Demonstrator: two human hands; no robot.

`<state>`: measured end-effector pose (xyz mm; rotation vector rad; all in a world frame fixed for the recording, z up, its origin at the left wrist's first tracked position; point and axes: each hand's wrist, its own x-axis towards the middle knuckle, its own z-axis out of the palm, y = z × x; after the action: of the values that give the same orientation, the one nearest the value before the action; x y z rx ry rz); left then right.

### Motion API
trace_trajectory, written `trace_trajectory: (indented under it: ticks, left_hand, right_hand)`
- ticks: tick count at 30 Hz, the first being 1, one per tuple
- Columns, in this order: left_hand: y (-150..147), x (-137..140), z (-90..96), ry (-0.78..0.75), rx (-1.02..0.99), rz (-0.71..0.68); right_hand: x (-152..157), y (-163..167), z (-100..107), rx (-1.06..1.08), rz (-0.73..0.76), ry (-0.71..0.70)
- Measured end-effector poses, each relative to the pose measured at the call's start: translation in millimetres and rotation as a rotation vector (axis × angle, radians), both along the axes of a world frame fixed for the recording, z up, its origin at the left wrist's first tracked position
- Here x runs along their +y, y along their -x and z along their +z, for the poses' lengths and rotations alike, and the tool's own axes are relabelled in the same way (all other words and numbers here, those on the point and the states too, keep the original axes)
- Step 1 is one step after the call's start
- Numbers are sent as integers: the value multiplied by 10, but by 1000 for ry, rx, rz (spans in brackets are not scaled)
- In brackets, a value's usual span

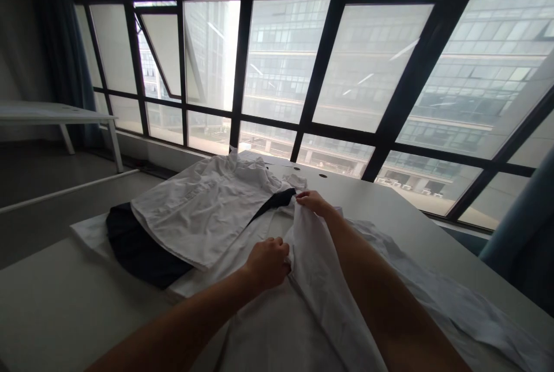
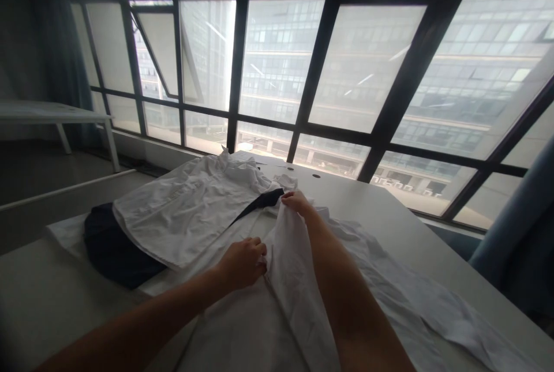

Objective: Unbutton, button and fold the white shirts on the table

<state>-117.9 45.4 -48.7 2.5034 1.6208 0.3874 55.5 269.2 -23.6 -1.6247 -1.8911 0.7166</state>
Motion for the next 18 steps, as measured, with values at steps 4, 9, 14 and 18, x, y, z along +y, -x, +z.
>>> trace_trajectory:
  ticks: [4,9,14,18]
  left_hand:
    - [43,-13,99,-5,41,84]
    - [306,18,236,2,101,279]
    - [414,100,190,144,181,359]
    - [422,92,139,59,106,224]
  right_hand:
    - [71,-37,-56,122,-10,-15]
    - [131,21,-264,177,-45,-69]
    - [95,150,-375,163,-45,-154]
    - [14,186,-315,86,6,-180]
